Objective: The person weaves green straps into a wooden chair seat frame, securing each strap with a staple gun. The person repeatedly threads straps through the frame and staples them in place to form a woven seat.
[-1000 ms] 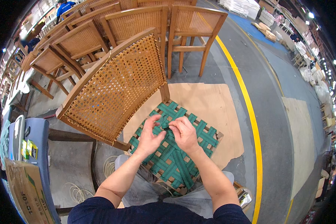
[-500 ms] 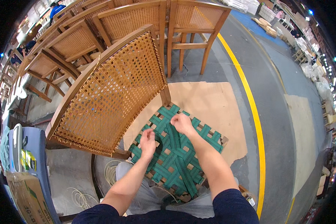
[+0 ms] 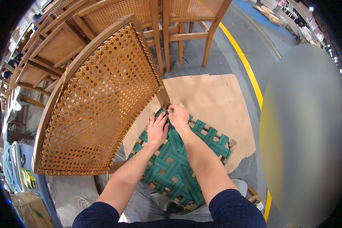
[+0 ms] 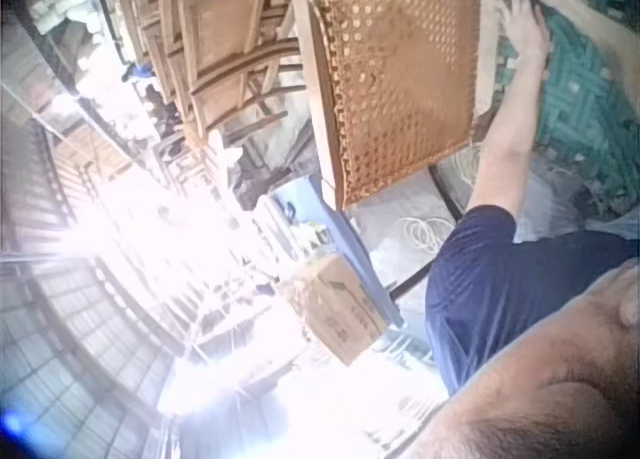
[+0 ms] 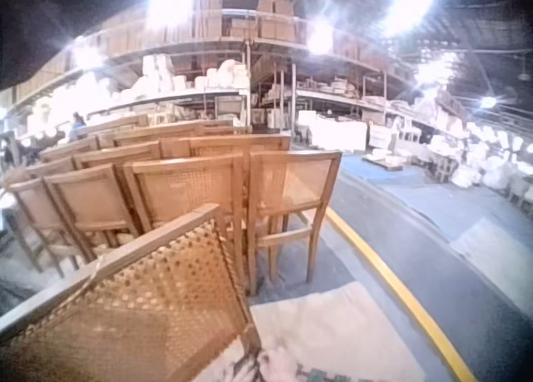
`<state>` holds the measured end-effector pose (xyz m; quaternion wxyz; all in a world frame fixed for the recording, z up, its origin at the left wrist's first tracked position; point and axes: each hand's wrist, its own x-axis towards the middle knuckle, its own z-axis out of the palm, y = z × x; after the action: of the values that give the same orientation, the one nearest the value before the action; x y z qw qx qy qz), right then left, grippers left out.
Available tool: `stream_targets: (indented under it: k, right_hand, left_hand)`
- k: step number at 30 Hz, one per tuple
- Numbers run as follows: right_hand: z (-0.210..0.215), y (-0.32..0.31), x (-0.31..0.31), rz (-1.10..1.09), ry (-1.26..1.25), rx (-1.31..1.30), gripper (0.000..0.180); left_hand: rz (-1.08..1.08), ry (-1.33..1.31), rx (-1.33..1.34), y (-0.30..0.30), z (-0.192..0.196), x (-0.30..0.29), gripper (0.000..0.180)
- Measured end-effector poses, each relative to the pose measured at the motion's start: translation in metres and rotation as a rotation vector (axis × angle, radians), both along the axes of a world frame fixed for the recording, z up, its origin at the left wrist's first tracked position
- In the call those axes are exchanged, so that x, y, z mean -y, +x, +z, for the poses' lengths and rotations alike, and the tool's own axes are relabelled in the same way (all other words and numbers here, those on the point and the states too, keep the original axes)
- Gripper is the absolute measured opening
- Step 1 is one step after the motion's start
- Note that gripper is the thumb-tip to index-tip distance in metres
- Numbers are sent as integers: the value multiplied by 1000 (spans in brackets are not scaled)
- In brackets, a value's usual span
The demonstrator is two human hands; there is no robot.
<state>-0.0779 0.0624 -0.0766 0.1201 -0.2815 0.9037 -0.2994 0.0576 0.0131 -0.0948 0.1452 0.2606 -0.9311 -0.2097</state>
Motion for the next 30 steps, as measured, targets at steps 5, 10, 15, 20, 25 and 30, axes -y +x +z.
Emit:
stream_targets:
  k: [5, 10, 15, 20, 25, 30]
  right_hand:
    - [7, 1, 5, 12, 86, 71, 12]
    - [13, -17, -12, -18, -185, 336, 27]
    - [34, -40, -158, -200, -697, 555, 31]
    - [102, 3, -454, -729, -468, 179, 20]
    - [139, 135, -692, -1221, 460, 114, 34]
    - [59, 163, -682, -1075, 589, 399, 47]
  left_hand:
    - [31, -47, -46, 3, 1, 1, 42]
    - [10, -75, -106, -7, 3, 2, 44]
    - [-8, -173, -158, -8, -11, 8, 41]
    - [-149, -120, -275, -4, -8, 15, 33]
    - [-173, -242, -209, -20, -28, -16, 38]
    - [-129, 147, -114, -5, -8, 15, 38]
